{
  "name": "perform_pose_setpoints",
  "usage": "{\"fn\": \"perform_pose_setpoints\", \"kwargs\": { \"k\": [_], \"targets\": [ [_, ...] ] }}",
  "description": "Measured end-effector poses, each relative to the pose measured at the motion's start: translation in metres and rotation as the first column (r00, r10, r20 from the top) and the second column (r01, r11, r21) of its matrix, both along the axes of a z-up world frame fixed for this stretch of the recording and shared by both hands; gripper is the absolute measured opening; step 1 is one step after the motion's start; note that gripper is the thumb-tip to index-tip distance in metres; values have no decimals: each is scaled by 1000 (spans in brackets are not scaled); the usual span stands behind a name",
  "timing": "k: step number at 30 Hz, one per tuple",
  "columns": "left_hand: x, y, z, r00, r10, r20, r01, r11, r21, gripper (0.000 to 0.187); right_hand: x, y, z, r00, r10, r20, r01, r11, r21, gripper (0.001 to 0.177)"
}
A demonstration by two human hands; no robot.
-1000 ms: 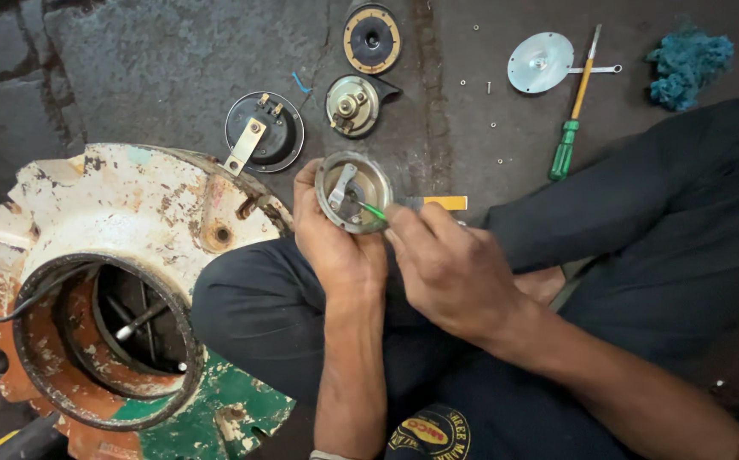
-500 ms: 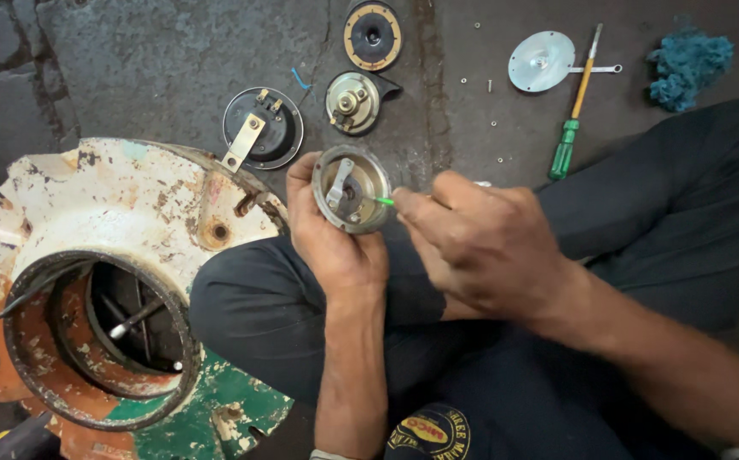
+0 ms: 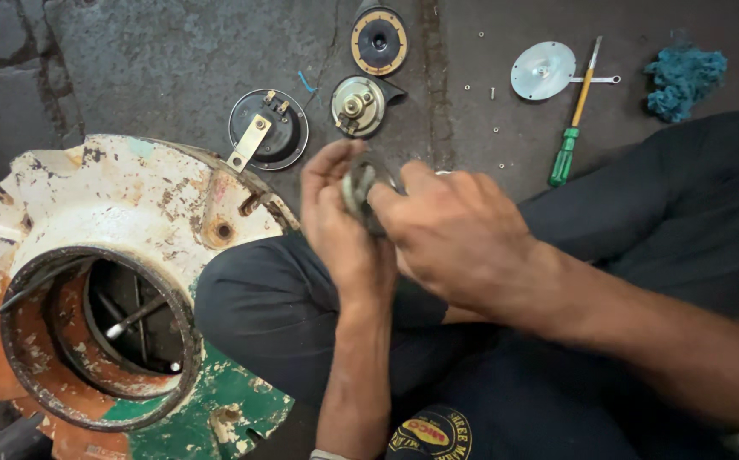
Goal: The person sits on the floor and uses a scraper and screwdriver to clean and adjust a small cylindrical motor component. They scrape the exterior and interior surfaces, then use a screwdriver to manipulate internal parts.
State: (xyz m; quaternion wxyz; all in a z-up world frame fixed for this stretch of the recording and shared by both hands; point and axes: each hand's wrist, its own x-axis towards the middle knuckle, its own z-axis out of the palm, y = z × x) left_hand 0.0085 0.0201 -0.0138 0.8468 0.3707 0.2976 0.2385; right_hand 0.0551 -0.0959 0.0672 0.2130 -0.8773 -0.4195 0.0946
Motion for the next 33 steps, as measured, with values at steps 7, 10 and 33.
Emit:
{"fn": "perform_pose_setpoints", "kwargs": {
  "k": [7,10,33],
  "targets": [
    [4,10,-20,993,-77,-89,82,995,62,36,-24,17,-17,991,-86,98,85,996,19,23],
    [6,15,-27,998,-22,-65,21,999,-24,37,-32,7,-33,983,-140,123,118,978,170,29],
    [9,13,-39,1000,3,27,3,974,-227,37,-34,-18,-38,969,-160,188,119,970,212,29]
  ]
}}
